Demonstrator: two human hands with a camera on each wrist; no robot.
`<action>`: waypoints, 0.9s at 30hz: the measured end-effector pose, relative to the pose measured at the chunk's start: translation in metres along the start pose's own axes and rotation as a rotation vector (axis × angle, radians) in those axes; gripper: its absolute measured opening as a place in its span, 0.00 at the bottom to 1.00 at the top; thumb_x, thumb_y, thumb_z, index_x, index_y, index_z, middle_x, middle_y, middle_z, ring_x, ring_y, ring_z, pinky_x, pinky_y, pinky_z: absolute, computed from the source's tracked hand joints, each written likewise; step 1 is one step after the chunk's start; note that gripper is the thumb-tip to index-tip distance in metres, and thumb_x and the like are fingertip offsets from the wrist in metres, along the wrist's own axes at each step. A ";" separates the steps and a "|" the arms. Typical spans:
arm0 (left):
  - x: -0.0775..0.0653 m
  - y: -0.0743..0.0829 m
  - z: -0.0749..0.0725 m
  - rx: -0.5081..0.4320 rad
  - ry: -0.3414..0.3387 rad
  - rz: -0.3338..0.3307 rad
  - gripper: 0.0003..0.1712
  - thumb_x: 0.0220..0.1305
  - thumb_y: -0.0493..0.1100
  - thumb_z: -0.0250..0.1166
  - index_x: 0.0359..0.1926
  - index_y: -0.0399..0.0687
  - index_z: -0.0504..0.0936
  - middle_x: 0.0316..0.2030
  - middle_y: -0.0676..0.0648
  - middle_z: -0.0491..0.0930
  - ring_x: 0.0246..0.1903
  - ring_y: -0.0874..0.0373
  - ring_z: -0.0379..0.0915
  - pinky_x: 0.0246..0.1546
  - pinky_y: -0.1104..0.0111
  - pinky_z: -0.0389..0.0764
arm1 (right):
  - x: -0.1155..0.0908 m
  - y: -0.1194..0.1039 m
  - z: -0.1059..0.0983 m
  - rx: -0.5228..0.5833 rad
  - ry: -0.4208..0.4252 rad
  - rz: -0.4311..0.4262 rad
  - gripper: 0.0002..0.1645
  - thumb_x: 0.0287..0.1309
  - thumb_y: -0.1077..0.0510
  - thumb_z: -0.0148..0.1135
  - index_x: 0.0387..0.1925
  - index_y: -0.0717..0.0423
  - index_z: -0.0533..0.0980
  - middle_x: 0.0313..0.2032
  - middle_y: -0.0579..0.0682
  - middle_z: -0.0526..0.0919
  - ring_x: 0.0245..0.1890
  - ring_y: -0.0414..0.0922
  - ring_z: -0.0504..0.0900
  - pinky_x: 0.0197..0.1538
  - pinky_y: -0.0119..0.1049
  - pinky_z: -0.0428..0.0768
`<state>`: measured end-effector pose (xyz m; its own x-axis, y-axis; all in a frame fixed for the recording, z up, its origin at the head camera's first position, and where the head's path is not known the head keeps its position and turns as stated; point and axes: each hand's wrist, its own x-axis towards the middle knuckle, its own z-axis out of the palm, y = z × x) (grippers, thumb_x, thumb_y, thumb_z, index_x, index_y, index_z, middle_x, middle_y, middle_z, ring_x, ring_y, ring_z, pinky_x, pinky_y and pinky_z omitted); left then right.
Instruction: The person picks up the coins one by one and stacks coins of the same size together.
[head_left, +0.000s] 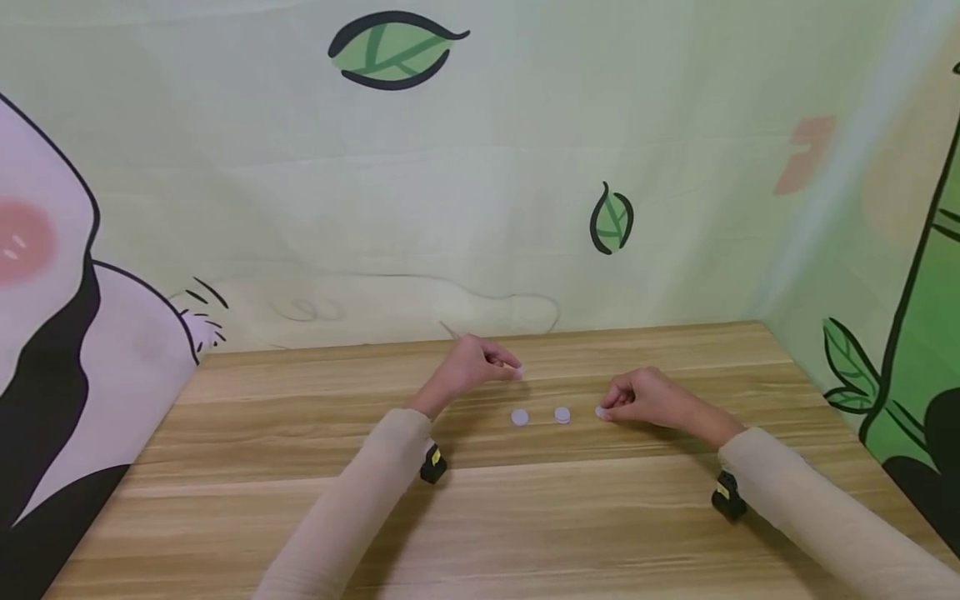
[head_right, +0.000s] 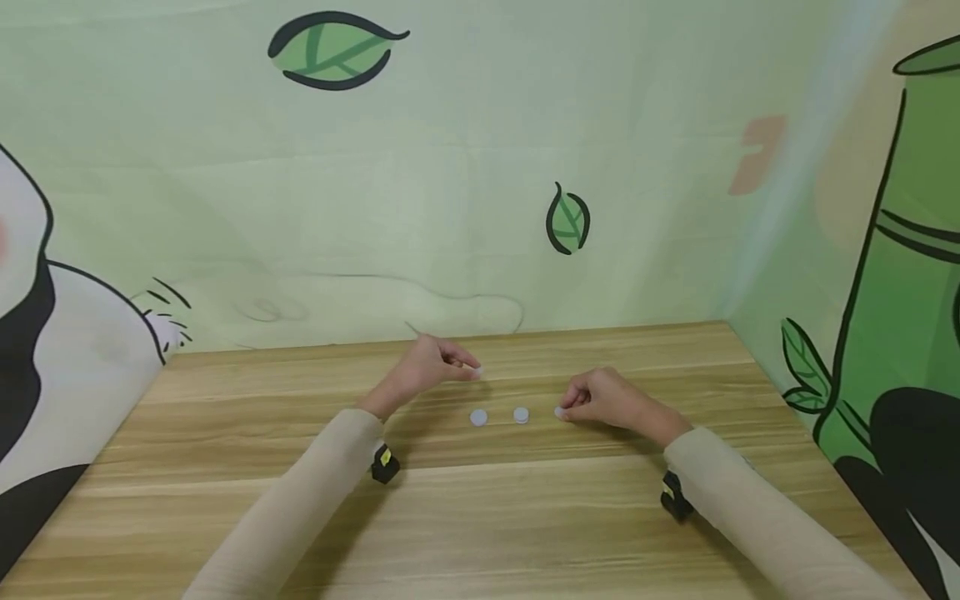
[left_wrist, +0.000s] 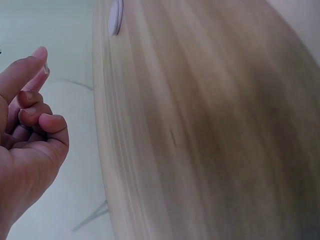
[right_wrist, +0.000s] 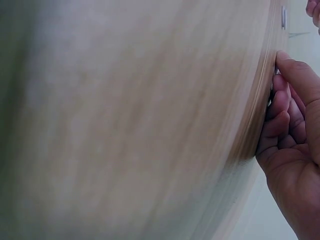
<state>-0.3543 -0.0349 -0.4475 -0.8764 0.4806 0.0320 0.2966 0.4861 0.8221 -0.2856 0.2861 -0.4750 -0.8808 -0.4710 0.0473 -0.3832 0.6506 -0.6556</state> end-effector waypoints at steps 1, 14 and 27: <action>0.000 0.000 0.001 -0.004 -0.001 0.000 0.08 0.57 0.46 0.78 0.36 0.49 0.92 0.27 0.54 0.84 0.26 0.63 0.65 0.27 0.72 0.69 | 0.000 0.000 0.000 0.001 0.000 0.000 0.05 0.58 0.57 0.75 0.32 0.54 0.86 0.25 0.40 0.83 0.26 0.34 0.74 0.32 0.28 0.76; 0.002 0.009 0.014 0.014 -0.058 0.010 0.06 0.58 0.44 0.77 0.36 0.49 0.92 0.23 0.56 0.77 0.24 0.64 0.62 0.26 0.72 0.65 | 0.000 0.002 0.000 0.008 -0.007 0.019 0.06 0.58 0.56 0.75 0.32 0.54 0.86 0.25 0.41 0.83 0.26 0.35 0.74 0.32 0.28 0.75; 0.005 0.016 0.026 0.005 -0.095 0.055 0.07 0.58 0.45 0.78 0.35 0.48 0.92 0.18 0.54 0.71 0.19 0.64 0.56 0.21 0.72 0.59 | 0.000 0.002 -0.001 -0.002 -0.008 0.022 0.06 0.58 0.56 0.75 0.32 0.54 0.86 0.26 0.40 0.84 0.26 0.35 0.75 0.32 0.28 0.76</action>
<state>-0.3438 -0.0059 -0.4486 -0.8189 0.5734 0.0233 0.3458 0.4606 0.8175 -0.2865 0.2876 -0.4758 -0.8868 -0.4613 0.0269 -0.3643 0.6621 -0.6550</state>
